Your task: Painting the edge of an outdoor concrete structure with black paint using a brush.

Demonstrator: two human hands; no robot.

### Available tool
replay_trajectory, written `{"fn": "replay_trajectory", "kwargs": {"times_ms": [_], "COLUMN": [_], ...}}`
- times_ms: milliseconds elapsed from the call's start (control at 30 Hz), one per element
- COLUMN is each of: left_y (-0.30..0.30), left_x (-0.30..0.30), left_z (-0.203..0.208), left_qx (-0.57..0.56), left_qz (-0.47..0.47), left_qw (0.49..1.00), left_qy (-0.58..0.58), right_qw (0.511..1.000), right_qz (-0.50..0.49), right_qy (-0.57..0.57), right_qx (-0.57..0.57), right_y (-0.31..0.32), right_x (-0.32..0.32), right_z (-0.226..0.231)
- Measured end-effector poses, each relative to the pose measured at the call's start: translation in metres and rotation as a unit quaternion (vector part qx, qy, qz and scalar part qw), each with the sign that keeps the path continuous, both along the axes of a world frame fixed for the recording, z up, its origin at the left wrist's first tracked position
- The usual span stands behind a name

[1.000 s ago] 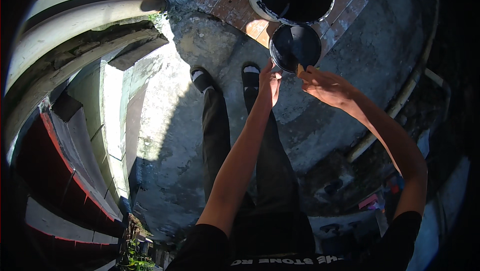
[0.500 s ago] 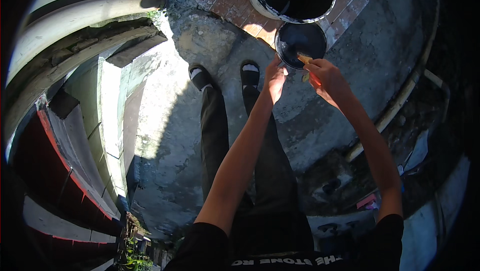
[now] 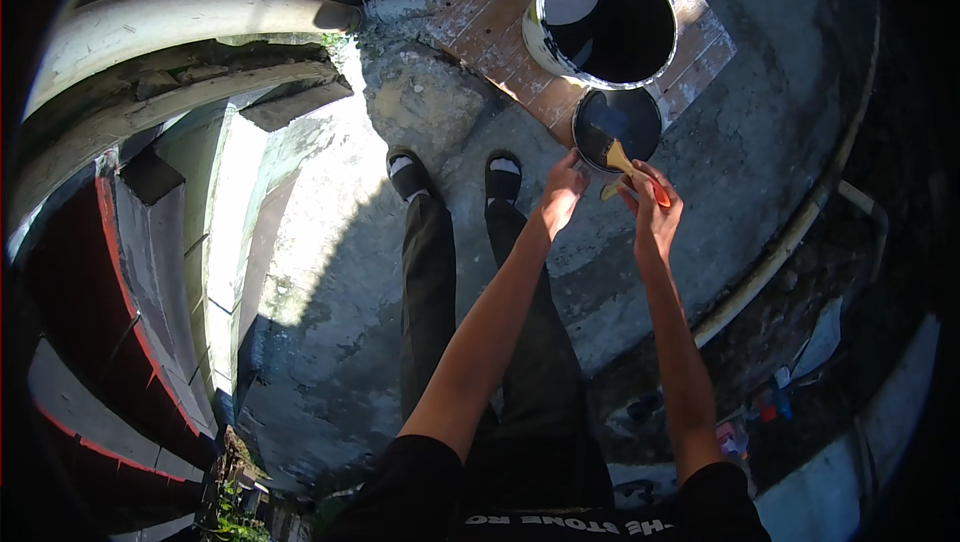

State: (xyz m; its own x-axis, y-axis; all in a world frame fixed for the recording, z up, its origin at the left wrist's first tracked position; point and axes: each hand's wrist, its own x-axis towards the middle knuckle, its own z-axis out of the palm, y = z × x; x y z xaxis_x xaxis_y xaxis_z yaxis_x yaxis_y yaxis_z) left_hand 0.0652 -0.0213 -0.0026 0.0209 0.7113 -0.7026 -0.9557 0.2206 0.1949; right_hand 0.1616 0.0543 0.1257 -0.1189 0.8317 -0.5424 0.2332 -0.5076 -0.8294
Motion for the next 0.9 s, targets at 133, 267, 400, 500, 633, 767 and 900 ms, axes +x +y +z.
{"fn": "replay_trajectory", "kwargs": {"times_ms": [133, 267, 400, 500, 633, 767, 900], "left_y": [-0.039, -0.155, -0.327, -0.460, -0.613, -0.693, -0.751], "left_x": [0.006, -0.034, -0.094, -0.113, -0.085, -0.034, 0.026], "left_z": [-0.002, 0.026, 0.093, 0.139, 0.178, 0.191, 0.199], "left_qx": [-0.045, -0.173, -0.352, -0.501, -0.540, -0.568, -0.581], "left_qz": [-0.167, -0.211, -0.165, -0.174, -0.219, -0.119, 0.043], "left_qw": [0.957, 0.783, 0.745, 0.707, 0.656, 0.693, 0.762], "left_qy": [0.235, 0.558, 0.541, 0.468, 0.479, 0.428, 0.282], "right_qw": [0.988, 0.964, 0.936, 0.926, 0.931, 0.947, 0.904], "right_qz": [-0.086, -0.060, -0.083, -0.053, 0.052, 0.219, 0.346], "right_qy": [0.115, 0.231, 0.284, 0.294, 0.273, 0.201, 0.244], "right_qx": [-0.053, -0.120, -0.190, -0.230, -0.235, -0.122, -0.055], "right_y": [-0.004, -0.028, -0.077, -0.110, -0.149, -0.209, -0.310], "right_x": [0.020, 0.022, 0.006, -0.017, -0.085, -0.187, -0.302], "right_z": [0.039, 0.089, 0.133, 0.158, 0.177, 0.206, 0.240]}}
